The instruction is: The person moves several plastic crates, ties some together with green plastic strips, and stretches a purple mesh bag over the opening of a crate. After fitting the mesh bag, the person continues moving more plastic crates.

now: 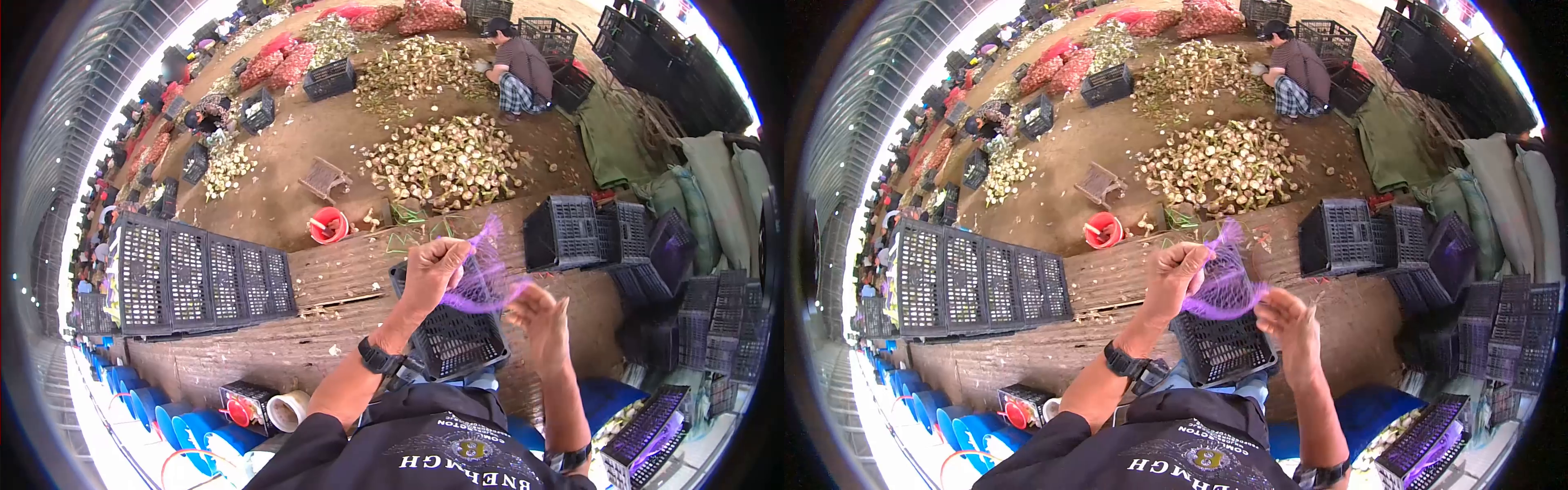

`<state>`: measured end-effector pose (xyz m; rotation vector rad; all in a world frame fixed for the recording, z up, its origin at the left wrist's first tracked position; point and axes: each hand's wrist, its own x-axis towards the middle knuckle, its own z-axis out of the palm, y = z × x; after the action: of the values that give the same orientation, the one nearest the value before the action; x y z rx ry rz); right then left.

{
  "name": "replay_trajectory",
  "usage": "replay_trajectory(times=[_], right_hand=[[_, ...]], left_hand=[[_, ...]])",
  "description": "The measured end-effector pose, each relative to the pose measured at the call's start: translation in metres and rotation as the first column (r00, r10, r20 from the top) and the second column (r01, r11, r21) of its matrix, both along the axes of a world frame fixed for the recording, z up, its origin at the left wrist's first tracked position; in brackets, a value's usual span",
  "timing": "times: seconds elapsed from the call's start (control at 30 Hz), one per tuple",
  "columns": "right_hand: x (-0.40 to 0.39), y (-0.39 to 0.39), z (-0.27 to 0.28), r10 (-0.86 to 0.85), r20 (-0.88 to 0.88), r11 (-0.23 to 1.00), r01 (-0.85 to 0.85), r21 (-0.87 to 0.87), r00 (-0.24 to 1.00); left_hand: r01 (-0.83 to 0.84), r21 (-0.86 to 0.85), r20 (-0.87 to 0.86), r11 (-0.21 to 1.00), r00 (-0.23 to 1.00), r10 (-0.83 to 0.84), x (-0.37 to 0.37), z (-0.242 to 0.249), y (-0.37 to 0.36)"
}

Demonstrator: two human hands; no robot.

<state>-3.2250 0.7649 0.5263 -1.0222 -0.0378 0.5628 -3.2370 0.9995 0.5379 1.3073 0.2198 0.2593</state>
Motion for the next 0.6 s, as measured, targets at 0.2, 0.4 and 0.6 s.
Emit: replay_trajectory(times=[0.2,0.4,0.6], right_hand=[[0.027,0.021,0.038,0.182,0.088,0.978,-0.172,-0.115,0.979],[0.011,0.038,0.035,0.342,-0.032,0.911,-0.339,-0.233,0.939],[0.002,0.05,0.002,0.171,-0.067,0.956,-0.182,-0.232,0.983]], left_hand=[[0.204,0.065,-0.017,0.977,0.979,-0.204,-0.009,-0.001,-0.01],[0.182,0.055,-0.096,0.982,0.98,-0.176,-0.008,-0.022,-0.004],[-0.223,0.259,-0.112,0.94,0.959,0.259,-0.024,-0.041,-0.001]])
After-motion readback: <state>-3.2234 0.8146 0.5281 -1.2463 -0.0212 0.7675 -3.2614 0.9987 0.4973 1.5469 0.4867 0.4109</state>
